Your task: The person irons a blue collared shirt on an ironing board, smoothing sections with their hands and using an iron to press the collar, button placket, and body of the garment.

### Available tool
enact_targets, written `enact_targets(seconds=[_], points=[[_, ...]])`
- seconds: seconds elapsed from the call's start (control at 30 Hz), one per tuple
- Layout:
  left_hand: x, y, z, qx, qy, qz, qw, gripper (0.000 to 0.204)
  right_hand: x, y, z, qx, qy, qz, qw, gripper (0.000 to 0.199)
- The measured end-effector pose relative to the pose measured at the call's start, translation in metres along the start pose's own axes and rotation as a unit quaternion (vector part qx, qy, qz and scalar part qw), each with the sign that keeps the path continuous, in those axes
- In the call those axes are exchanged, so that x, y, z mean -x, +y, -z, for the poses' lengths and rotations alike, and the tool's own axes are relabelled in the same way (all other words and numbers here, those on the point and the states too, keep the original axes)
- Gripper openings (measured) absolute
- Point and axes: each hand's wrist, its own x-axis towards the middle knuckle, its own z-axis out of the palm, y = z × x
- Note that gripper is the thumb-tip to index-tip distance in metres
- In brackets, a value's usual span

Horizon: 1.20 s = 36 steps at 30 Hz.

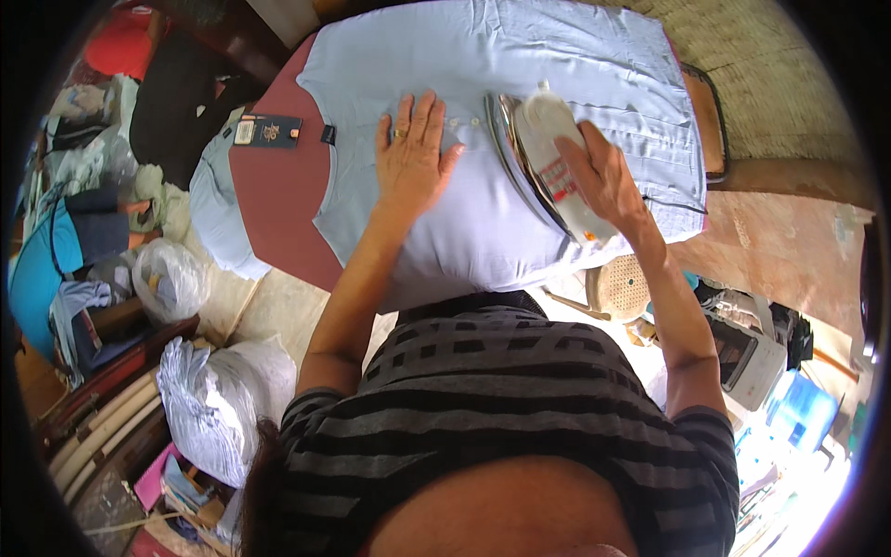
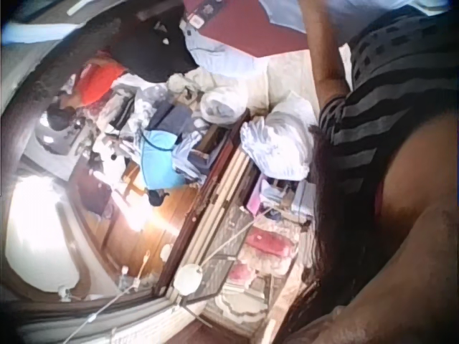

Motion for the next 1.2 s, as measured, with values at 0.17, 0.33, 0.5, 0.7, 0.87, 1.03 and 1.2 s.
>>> enact_targets(seconds=[0.17,0.33,0.5,0.7,0.87,1.03,1.2], points=[[-0.001,-0.002,-0.002,-0.009,0.016,0.013,1.0,0.057,-0.028,0.031,-0.033,0.003,-0.033,0.003,0.999,0.023],[0.006,-0.001,0.004,-0.031,0.008,0.032,0.999,0.058,-0.011,0.013,-0.012,-0.122,-0.047,0.005,0.991,0.024],[0.001,0.003,0.003,-0.02,0.012,0.027,0.999,0.057,-0.03,0.023,-0.017,-0.205,-0.091,-0.096,0.97,0.02],[-0.003,0.003,0.002,-0.025,0.045,0.054,0.997,0.051,-0.035,0.043,-0.013,-0.15,-0.158,-0.072,0.973,0.02],[-0.02,-0.005,-0.001,0.016,0.112,0.073,0.991,0.03,-0.036,0.062,0.008,-0.187,-0.167,-0.106,0.962,0.022],[-0.038,-0.022,0.003,0.044,0.096,0.081,0.991,0.017,-0.06,0.099,0.006,-0.24,-0.226,-0.132,0.935,0.033],[-0.046,-0.034,0.015,0.074,0.032,0.062,0.995,0.012,-0.102,0.125,-0.009,-0.272,-0.233,0.01,0.934,0.03]])
